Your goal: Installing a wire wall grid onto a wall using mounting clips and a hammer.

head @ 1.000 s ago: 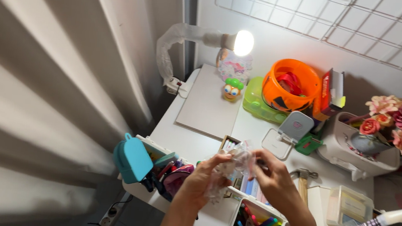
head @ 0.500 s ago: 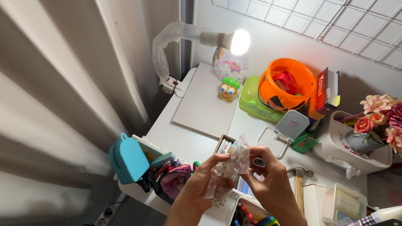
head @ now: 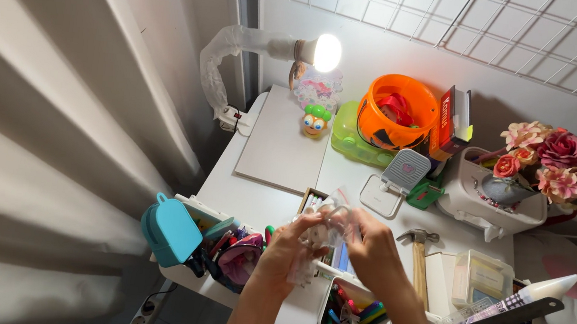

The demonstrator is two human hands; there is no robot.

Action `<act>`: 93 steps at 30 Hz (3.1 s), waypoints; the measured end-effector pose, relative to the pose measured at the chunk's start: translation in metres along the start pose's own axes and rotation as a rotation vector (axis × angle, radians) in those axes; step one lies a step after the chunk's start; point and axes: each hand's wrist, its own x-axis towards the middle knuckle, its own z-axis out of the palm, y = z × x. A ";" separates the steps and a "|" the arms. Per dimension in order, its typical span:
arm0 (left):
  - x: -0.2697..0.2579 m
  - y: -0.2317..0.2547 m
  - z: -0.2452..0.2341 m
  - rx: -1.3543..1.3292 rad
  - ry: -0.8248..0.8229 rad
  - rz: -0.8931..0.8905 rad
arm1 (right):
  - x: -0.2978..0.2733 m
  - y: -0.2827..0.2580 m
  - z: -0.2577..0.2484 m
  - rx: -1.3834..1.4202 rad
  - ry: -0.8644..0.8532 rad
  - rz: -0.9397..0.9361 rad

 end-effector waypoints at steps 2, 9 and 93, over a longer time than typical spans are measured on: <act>0.003 0.002 -0.005 0.094 0.036 0.027 | 0.007 0.011 -0.002 0.162 -0.135 0.258; -0.008 0.032 -0.040 0.374 0.249 0.085 | 0.018 0.037 0.005 0.025 -0.516 0.462; -0.012 -0.020 0.004 0.162 0.141 0.179 | 0.010 0.029 -0.047 0.579 -0.214 0.324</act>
